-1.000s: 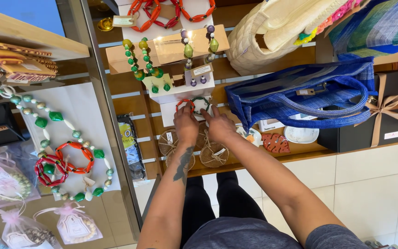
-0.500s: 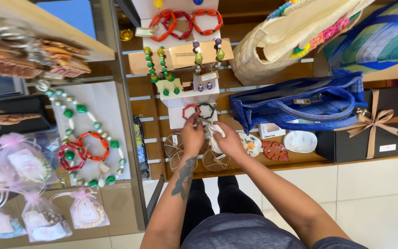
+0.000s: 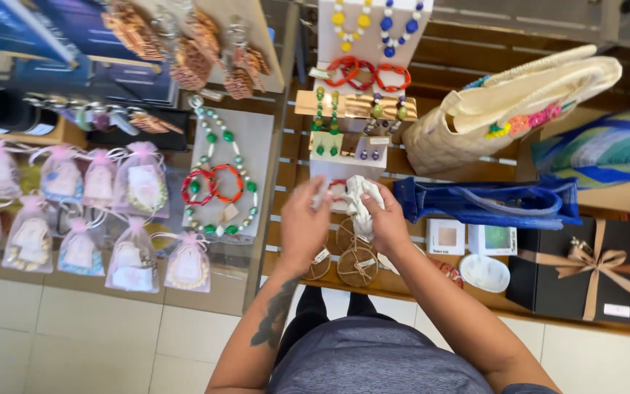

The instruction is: Wiping jewelry items with a cloth and arranging them on a display stand in a retail setting.

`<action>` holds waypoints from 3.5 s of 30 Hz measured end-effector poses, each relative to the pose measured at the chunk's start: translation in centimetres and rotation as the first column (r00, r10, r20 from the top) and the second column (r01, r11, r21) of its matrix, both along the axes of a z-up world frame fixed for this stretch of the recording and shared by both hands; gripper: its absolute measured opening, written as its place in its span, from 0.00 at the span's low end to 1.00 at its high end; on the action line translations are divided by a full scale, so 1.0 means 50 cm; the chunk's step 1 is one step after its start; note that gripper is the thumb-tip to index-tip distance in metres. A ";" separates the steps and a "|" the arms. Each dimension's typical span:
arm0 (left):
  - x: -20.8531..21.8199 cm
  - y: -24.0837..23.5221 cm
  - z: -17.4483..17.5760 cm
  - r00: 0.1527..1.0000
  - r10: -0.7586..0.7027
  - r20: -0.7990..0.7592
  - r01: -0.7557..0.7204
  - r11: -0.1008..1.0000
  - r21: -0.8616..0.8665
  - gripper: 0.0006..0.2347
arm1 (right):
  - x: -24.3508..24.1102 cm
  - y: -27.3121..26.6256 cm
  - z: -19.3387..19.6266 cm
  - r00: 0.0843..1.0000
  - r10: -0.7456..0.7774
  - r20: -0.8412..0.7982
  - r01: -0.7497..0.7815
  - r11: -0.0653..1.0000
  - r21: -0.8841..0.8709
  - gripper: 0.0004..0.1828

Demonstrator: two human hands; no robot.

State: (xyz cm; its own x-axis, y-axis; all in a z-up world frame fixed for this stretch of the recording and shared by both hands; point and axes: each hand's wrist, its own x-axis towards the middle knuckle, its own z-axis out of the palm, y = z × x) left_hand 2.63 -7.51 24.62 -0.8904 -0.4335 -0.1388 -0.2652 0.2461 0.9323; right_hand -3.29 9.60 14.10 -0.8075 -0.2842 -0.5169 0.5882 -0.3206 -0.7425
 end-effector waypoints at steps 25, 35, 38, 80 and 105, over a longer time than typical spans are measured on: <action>0.111 -0.267 0.095 0.945 0.280 -0.168 -0.325 0.772 -0.546 0.07 | 0.035 -0.147 0.276 0.983 0.182 0.020 -0.172 0.958 -0.231 0.19; 0.034 -0.106 0.087 0.961 0.169 -0.217 0.036 0.704 0.710 0.24 | 0.036 -0.154 0.424 0.217 0.530 -0.820 0.088 0.826 0.557 0.24; 0.010 -0.092 0.107 0.961 0.236 -0.143 0.010 0.489 0.872 0.28 | 0.063 -0.121 0.385 0.098 0.691 -0.716 0.146 0.702 0.697 0.28; 0.050 0.016 -0.428 0.861 -0.145 0.488 -0.271 0.681 0.680 0.16 | 0.088 0.042 -0.173 0.778 0.324 0.538 -0.262 0.946 -0.191 0.12; -0.080 -0.070 -0.760 0.894 0.162 0.418 -0.356 0.822 0.445 0.11 | -0.013 -0.051 -0.313 0.801 0.143 0.581 -0.178 0.984 0.003 0.23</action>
